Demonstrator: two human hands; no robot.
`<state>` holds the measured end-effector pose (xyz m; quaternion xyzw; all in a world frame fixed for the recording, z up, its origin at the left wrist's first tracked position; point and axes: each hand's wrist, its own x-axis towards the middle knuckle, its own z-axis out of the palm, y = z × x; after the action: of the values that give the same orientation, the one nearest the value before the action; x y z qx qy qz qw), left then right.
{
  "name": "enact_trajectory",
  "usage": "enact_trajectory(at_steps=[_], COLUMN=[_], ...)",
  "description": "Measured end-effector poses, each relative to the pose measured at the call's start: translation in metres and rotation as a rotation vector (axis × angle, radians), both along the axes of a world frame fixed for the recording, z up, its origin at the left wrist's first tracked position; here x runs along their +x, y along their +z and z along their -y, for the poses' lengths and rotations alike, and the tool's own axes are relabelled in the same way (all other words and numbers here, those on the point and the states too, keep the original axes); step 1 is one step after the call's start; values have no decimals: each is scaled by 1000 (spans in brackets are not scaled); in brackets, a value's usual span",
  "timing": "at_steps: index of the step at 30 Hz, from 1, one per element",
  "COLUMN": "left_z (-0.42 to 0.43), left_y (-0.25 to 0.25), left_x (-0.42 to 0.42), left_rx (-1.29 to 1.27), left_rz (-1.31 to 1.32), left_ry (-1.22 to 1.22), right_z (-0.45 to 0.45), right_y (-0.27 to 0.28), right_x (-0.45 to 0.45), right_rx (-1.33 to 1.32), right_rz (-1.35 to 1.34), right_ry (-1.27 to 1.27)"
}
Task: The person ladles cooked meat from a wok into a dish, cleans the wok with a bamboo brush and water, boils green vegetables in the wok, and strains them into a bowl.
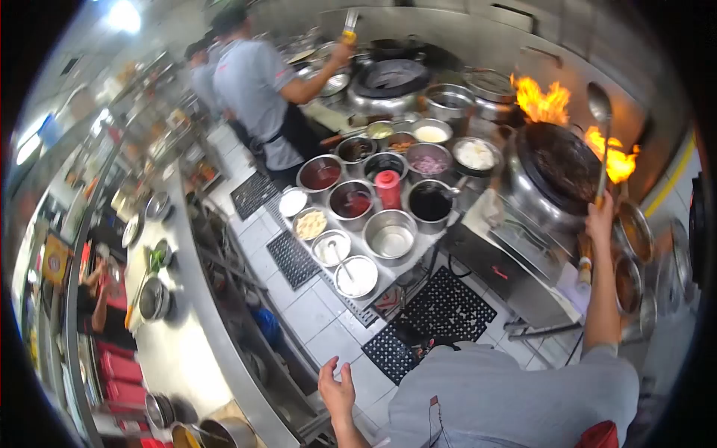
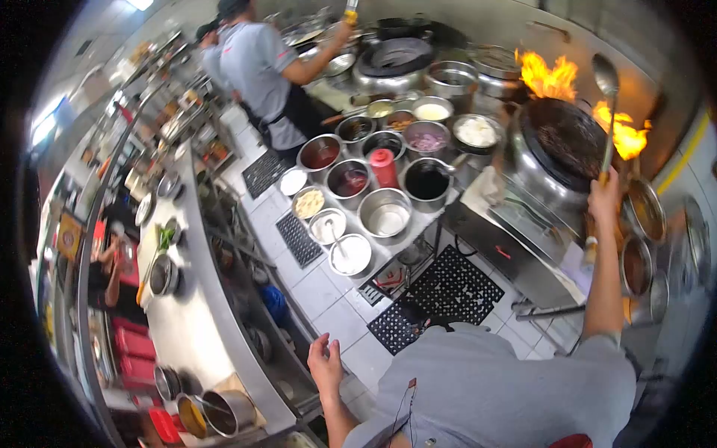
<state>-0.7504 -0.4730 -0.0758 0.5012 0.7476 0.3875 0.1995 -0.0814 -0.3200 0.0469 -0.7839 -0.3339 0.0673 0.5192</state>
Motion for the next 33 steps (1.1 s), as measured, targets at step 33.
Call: enact_trajectory(at_steps=[33], left_z=[139], left_y=[-2], left_x=[-39], left_rx=[-330], left_rz=[72], left_ry=[1314], right_z=[-308], right_y=[-117], right_x=[-1123], right_rx=[-89], right_rz=[771], right_ry=[1745])
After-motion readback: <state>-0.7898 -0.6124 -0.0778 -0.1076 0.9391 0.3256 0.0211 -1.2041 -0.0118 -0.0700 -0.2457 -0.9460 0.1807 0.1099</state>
